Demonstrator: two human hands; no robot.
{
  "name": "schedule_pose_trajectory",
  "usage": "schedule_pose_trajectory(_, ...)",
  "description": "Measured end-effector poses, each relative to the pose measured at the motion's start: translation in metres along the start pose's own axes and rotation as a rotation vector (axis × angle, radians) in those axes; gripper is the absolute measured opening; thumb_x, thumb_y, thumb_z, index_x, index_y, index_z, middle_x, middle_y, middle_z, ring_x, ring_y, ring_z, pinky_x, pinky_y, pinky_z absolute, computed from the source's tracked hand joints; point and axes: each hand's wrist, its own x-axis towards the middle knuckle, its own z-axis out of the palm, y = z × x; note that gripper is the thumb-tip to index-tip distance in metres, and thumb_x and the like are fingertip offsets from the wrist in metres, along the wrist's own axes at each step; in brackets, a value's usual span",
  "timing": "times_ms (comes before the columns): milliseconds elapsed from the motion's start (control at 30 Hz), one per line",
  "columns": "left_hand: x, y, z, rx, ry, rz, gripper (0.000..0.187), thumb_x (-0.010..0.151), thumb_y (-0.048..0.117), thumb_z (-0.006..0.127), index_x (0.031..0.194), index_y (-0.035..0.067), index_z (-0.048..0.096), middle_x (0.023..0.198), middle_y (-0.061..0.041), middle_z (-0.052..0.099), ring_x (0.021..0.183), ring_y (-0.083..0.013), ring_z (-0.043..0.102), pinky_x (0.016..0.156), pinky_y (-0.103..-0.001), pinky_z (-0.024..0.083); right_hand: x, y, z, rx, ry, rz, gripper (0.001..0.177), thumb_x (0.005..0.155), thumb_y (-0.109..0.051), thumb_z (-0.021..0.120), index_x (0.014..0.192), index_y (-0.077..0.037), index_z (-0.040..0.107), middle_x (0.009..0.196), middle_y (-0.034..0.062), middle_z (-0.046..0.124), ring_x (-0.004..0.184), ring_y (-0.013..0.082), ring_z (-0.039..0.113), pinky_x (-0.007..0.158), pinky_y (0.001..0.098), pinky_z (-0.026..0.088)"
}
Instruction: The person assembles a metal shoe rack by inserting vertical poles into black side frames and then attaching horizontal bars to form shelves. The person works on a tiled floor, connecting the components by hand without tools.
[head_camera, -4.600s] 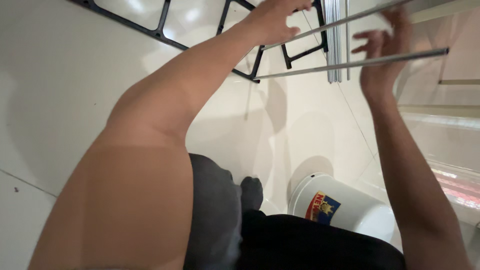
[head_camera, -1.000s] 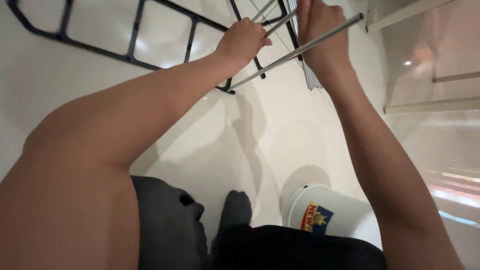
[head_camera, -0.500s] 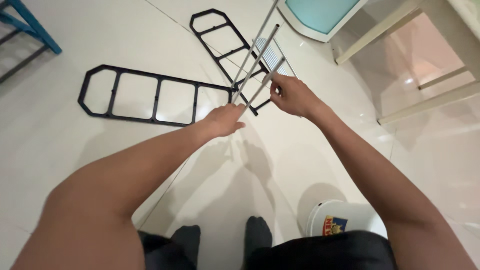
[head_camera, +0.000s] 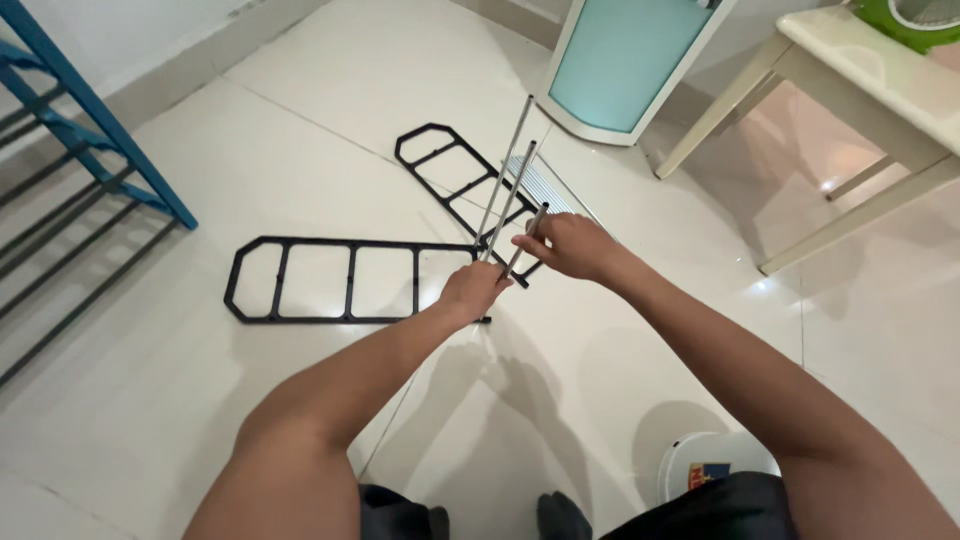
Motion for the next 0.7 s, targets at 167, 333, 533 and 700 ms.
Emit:
schedule_pose_trajectory(167, 0.007, -0.004, 0.004, 0.011, -0.039, 0.014, 0.025, 0.094, 0.032, 0.067, 0.096, 0.009, 0.075, 0.091, -0.016, 0.074, 0.088, -0.0373, 0.07, 0.079, -0.049, 0.056, 0.001, 0.008, 0.017, 0.051, 0.024, -0.027, 0.046, 0.105, -0.045, 0.051, 0.085, -0.007, 0.068, 0.07, 0.0129, 0.067, 0.073, 0.036, 0.067, 0.071, 0.0488, 0.052)
schedule_pose_trajectory(333, 0.01, -0.01, 0.007, 0.051, -0.042, 0.042, 0.025, 0.094, 0.031, 0.068, 0.092, 0.008, 0.076, 0.09, -0.016, 0.074, 0.088, -0.0358, 0.071, 0.08, -0.048, 0.057, -0.003, 0.013, 0.021, 0.061, 0.038, -0.048, 0.04, 0.104, -0.043, 0.05, 0.087, -0.01, 0.064, 0.065, 0.0115, 0.064, 0.069, 0.0358, 0.065, 0.067, 0.0494, 0.05)
schedule_pose_trajectory(533, 0.011, -0.008, 0.008, 0.051, -0.042, 0.029, 0.023, 0.091, 0.031, 0.069, 0.094, 0.01, 0.077, 0.092, -0.015, 0.075, 0.087, -0.035, 0.072, 0.079, -0.047, 0.058, -0.006, 0.012, 0.021, 0.11, 0.029, 0.014, 0.043, 0.103, -0.046, 0.052, 0.086, -0.009, 0.064, 0.065, 0.0118, 0.064, 0.069, 0.0347, 0.065, 0.068, 0.0474, 0.05)
schedule_pose_trajectory(700, 0.012, -0.011, 0.009, 0.069, -0.046, 0.05, 0.023, 0.092, 0.032, 0.069, 0.094, 0.01, 0.077, 0.091, -0.014, 0.075, 0.088, -0.0348, 0.072, 0.079, -0.047, 0.057, -0.007, 0.02, 0.02, 0.055, 0.027, -0.031, 0.043, 0.102, -0.048, 0.055, 0.082, -0.012, 0.068, 0.066, 0.0106, 0.066, 0.068, 0.033, 0.066, 0.067, 0.0462, 0.051)
